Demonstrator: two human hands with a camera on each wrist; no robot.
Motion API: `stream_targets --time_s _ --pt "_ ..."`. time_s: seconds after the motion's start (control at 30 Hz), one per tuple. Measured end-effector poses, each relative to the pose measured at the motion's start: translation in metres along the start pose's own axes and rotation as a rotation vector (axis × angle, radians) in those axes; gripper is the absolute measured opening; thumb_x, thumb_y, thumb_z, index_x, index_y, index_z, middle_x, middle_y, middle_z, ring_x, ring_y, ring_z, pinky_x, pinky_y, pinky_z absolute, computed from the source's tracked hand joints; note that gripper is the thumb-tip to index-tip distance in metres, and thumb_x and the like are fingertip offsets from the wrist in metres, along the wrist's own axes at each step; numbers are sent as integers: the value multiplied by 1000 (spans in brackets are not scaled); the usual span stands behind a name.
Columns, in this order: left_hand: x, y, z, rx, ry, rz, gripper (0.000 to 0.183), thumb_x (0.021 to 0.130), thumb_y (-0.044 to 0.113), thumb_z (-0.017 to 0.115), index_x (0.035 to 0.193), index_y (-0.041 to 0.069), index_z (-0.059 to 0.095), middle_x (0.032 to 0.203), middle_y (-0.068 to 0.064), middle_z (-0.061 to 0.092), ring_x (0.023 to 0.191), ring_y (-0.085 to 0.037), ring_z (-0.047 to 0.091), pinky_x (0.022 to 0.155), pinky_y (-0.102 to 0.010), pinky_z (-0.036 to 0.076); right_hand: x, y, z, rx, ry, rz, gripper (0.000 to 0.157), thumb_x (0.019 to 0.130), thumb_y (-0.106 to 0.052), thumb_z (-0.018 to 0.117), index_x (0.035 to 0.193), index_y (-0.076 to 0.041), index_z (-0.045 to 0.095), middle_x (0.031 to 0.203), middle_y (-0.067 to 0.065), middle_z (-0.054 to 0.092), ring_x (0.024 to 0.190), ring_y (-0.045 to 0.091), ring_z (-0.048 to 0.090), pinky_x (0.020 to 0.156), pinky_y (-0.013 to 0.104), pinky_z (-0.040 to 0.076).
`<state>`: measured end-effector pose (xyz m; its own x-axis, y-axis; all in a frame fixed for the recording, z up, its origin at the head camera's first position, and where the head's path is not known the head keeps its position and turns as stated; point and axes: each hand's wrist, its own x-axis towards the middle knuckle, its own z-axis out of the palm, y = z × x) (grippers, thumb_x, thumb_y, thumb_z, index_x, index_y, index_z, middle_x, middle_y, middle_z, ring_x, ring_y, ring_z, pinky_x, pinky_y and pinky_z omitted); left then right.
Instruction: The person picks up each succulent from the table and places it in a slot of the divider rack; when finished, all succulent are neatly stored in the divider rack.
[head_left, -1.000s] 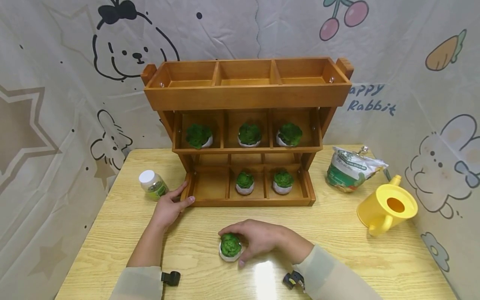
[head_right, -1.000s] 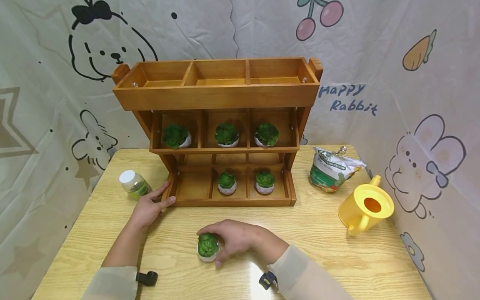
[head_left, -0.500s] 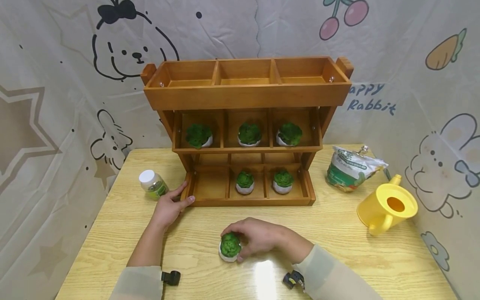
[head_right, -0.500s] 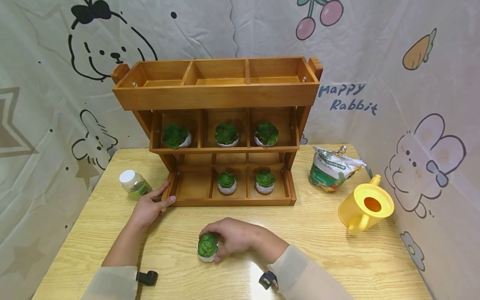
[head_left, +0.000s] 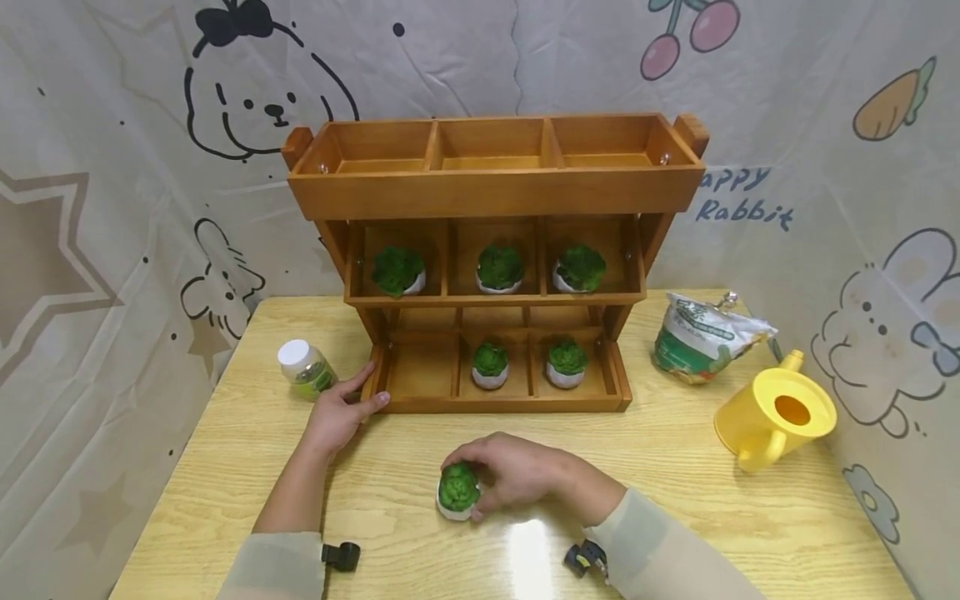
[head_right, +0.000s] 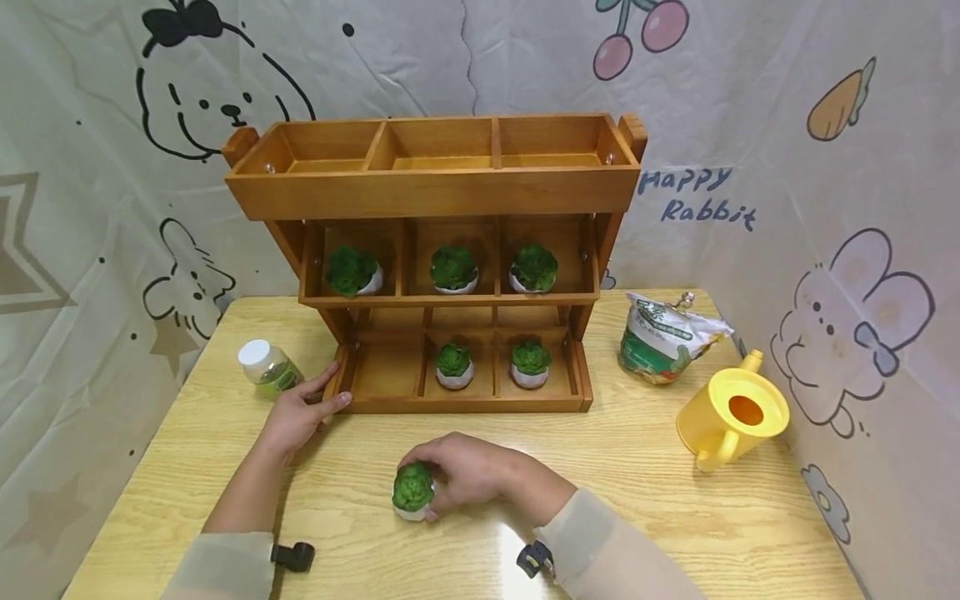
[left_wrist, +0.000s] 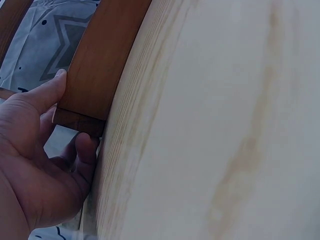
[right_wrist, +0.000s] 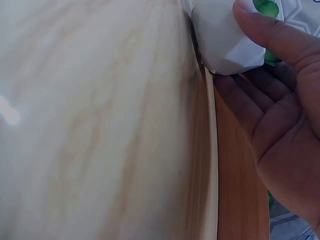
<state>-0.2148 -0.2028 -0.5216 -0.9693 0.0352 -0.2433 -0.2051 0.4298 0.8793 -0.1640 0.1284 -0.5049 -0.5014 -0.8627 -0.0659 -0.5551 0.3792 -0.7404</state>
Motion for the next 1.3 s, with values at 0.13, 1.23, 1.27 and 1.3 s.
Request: stream_targets --time_s 0.13,1.23,1.27,1.3 --pt "-1 0 -1 10 0 -2 77 91 44 81 158 31 45 170 -14 23 157 -41 7 124 -61 13 2 -1 -1 8 5 -1 67 81 -27 91 141 -22 61 125 -17 66 115 -1 60 105 25 47" --pt "-2 0 2 -8 3 2 77 91 43 81 158 28 46 169 -13 27 157 -37 13 120 -54 30 27 -4 -25 65 166 80 68 82 -26 92 141 -14 61 125 -9 68 114 5 64 99 27 54" --pt "-2 0 2 -7 3 0 77 91 43 81 158 28 45 169 -13 27 157 -37 13 121 -54 29 27 -4 -26 65 173 88 68 82 -26 92 141 -14 61 125 -8 68 115 5 64 99 27 54" --pt "-2 0 2 -6 4 -1 77 91 43 81 158 28 45 169 -13 26 157 -37 12 120 -53 31 28 -4 -27 68 178 98 69 82 -26 92 142 -14 61 125 -9 68 115 6 64 99 26 53"
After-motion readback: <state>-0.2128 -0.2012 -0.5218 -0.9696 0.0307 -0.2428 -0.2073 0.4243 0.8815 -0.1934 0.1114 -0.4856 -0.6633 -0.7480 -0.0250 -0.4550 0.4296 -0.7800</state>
